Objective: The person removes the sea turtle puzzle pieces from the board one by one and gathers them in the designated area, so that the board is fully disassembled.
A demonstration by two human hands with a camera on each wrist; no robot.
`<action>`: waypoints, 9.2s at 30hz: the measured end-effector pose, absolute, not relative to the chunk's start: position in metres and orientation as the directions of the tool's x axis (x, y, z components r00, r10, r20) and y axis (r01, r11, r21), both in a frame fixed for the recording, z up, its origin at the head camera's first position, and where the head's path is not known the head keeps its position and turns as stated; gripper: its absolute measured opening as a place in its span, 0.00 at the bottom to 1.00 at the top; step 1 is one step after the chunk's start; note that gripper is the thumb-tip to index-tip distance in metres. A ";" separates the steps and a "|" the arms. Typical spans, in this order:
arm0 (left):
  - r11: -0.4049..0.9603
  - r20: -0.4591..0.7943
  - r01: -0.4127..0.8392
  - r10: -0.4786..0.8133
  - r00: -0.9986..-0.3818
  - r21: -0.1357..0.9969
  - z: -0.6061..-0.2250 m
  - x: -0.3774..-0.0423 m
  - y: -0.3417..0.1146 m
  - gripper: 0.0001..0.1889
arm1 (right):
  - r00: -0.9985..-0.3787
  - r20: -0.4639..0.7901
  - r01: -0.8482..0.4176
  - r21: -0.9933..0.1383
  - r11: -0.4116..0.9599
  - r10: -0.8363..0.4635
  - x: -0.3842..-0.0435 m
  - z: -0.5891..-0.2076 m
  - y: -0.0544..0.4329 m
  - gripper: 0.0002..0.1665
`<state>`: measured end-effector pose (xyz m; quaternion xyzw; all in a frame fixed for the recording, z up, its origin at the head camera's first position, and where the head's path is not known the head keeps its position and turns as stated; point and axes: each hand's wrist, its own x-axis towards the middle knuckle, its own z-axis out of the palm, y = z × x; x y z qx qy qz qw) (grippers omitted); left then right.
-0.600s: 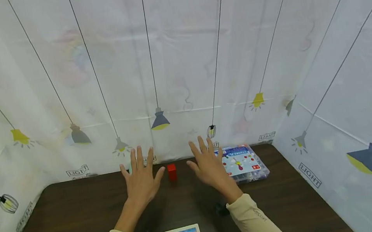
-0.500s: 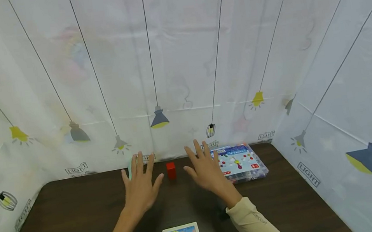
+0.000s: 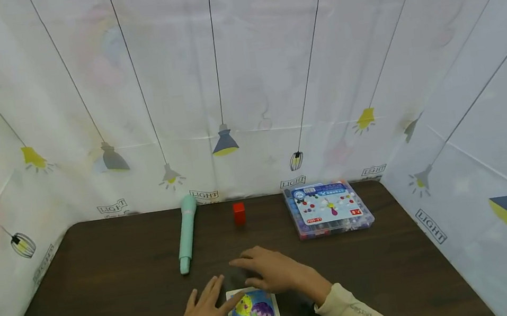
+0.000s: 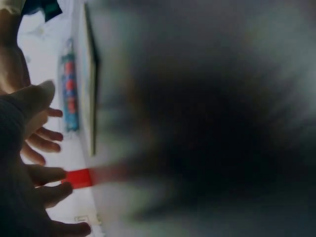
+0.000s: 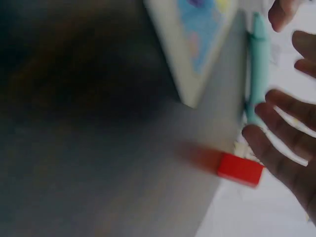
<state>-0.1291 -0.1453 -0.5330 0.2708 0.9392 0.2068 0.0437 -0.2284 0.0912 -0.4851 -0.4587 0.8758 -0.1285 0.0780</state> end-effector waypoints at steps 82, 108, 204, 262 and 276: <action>0.800 -0.173 0.404 0.519 -0.837 0.444 -0.533 -0.119 -0.136 0.32 | -0.188 -0.292 -0.970 0.204 0.132 -0.938 -0.228 -0.487 0.043 0.20; 0.810 -0.181 0.366 0.488 -0.854 0.459 -0.535 -0.119 -0.135 0.32 | -0.526 0.061 -0.714 -0.573 0.401 -0.848 -0.269 -0.494 0.104 0.09; 0.806 -0.131 0.384 0.484 -0.865 0.450 -0.534 -0.117 -0.134 0.32 | -0.651 -0.036 -0.732 -0.232 0.640 -0.758 -0.285 -0.505 0.149 0.06; 0.811 -0.133 0.362 0.466 -0.875 0.459 -0.534 -0.116 -0.133 0.32 | -0.604 -0.077 -0.736 -0.328 0.592 -0.793 -0.277 -0.479 0.200 0.07; 0.806 -0.123 0.369 0.470 -0.874 0.463 -0.536 -0.116 -0.132 0.33 | -0.730 -0.085 -0.678 -0.035 0.734 -0.679 -0.270 -0.495 0.177 0.16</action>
